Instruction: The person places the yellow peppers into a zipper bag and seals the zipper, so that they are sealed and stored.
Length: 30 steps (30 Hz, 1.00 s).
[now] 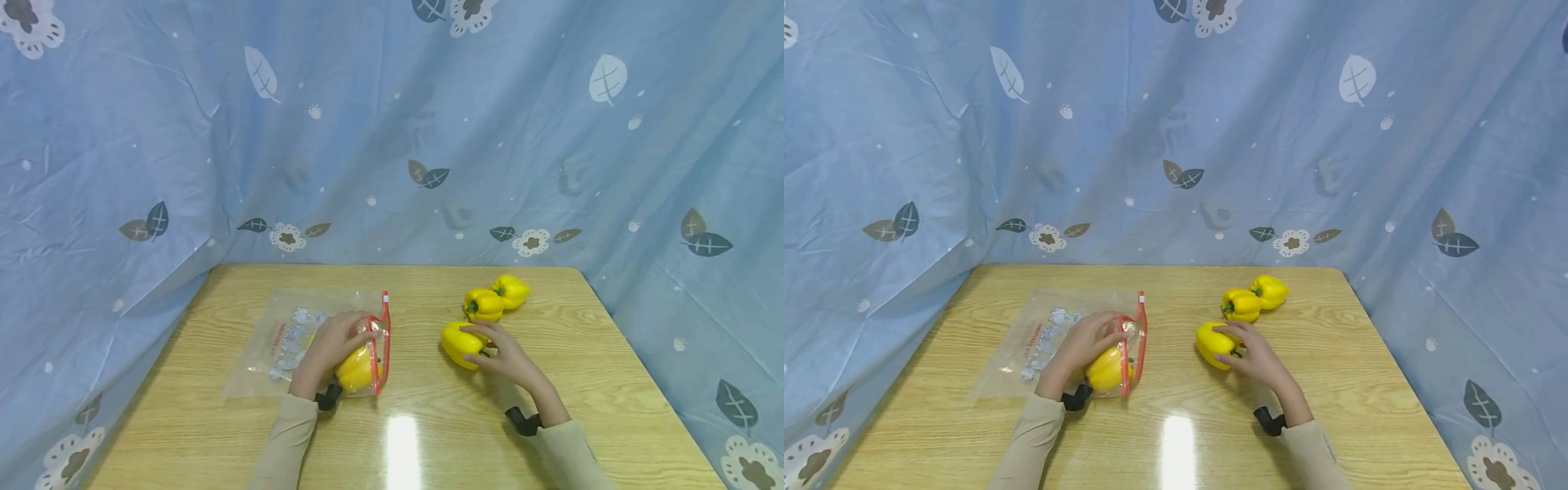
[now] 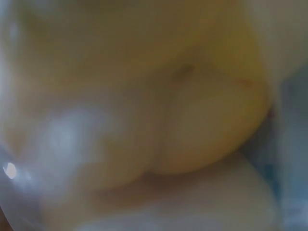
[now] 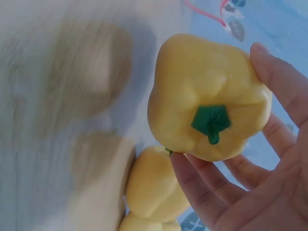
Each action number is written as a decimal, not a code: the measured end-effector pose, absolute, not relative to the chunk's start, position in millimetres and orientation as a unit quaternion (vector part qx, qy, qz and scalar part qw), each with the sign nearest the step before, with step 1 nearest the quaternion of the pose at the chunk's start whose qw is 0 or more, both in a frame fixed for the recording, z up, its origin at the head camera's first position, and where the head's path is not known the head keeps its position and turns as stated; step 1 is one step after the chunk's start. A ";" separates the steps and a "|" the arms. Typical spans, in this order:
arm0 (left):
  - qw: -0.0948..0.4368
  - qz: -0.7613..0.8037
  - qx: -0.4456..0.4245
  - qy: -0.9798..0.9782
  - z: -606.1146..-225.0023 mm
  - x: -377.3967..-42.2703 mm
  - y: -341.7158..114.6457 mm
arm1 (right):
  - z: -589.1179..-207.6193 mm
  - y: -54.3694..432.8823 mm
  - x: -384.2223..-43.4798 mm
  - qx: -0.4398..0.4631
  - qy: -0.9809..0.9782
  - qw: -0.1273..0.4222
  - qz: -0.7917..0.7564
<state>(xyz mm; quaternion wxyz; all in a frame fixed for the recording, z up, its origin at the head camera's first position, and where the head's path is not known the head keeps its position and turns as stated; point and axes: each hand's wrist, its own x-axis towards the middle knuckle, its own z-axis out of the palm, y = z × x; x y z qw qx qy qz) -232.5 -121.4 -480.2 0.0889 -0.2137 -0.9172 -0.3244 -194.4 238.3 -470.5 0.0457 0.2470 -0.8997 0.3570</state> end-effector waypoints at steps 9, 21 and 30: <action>0.094 -0.322 -0.213 -0.918 -480.4 -231.2 -120.9 | -478.1 227.2 -194.9 0.253 -0.889 0.016 0.382; 0.092 -0.313 -0.212 -0.921 -481.8 -232.2 -122.4 | -486.1 211.6 -196.2 0.250 -0.879 0.007 0.406; 0.109 -0.312 -0.229 -0.915 -480.5 -231.9 -121.3 | -479.8 204.6 -194.9 0.260 -0.880 0.004 0.399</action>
